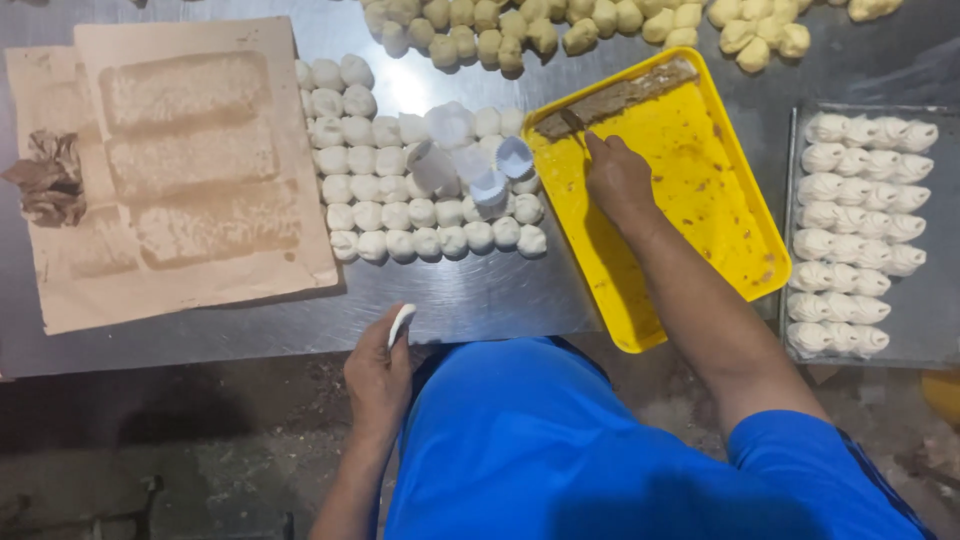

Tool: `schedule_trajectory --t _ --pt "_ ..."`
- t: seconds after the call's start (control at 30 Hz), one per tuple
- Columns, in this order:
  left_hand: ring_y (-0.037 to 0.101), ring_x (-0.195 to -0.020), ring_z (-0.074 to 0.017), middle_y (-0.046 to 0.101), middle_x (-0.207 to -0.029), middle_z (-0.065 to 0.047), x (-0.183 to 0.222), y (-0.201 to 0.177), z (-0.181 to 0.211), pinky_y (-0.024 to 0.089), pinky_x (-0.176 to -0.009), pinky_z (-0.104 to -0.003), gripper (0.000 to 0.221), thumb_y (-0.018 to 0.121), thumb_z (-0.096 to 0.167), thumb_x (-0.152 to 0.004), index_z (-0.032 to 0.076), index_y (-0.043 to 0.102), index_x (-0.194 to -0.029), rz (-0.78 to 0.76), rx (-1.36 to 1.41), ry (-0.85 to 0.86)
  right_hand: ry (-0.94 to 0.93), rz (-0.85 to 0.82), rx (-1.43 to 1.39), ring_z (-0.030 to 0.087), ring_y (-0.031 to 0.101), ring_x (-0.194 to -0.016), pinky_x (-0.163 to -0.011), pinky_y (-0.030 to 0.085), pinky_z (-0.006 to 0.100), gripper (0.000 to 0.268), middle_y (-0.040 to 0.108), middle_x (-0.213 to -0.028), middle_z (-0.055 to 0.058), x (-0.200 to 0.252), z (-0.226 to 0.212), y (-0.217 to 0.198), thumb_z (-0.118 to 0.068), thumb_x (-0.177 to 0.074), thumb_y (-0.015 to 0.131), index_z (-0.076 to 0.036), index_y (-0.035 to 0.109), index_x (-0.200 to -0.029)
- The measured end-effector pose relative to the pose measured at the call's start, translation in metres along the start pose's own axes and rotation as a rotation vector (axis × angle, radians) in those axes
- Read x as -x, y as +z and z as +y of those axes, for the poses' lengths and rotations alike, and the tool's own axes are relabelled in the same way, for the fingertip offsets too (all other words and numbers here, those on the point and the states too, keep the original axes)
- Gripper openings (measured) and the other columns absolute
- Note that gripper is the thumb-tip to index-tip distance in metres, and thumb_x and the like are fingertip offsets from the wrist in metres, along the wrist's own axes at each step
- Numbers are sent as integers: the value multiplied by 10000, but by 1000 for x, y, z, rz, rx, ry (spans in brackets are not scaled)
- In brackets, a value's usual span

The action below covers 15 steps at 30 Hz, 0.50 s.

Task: The person prepares dumplings by flattening dough balls, scooping filling onto the dough with a spoon, folding and pinching the dough closed by hand, and placing the finished dumplings onto a metal tray.

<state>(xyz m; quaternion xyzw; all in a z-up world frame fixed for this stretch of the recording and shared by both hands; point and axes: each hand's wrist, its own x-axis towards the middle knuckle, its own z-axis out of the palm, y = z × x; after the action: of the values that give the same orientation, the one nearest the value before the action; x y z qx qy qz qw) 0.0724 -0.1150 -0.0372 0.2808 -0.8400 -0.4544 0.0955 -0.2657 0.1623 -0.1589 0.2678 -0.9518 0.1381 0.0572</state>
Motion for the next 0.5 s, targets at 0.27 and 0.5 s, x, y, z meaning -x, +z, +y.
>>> schedule_trajectory --t 0.27,0.5 --pt "776 -908 -240 773 -1043 -179 -17 -19 -4 590 -803 -363 370 647 206 -959 111 664 -1317 -82 -9 -338 41 -107 58 416 674 -895 -779 537 531 344 692 -971 190 -22 -6 -1 -100 -922 556 -85 723 -1223" --pt "709 -1066 -219 749 -1180 -150 -29 -11 -35 558 -906 -330 309 671 153 -964 42 731 -1246 -53 312 -187 -105 -213 216 380 694 -808 -719 548 514 270 695 -953 165 -29 -20 -19 -141 -943 573 -74 706 -1168"
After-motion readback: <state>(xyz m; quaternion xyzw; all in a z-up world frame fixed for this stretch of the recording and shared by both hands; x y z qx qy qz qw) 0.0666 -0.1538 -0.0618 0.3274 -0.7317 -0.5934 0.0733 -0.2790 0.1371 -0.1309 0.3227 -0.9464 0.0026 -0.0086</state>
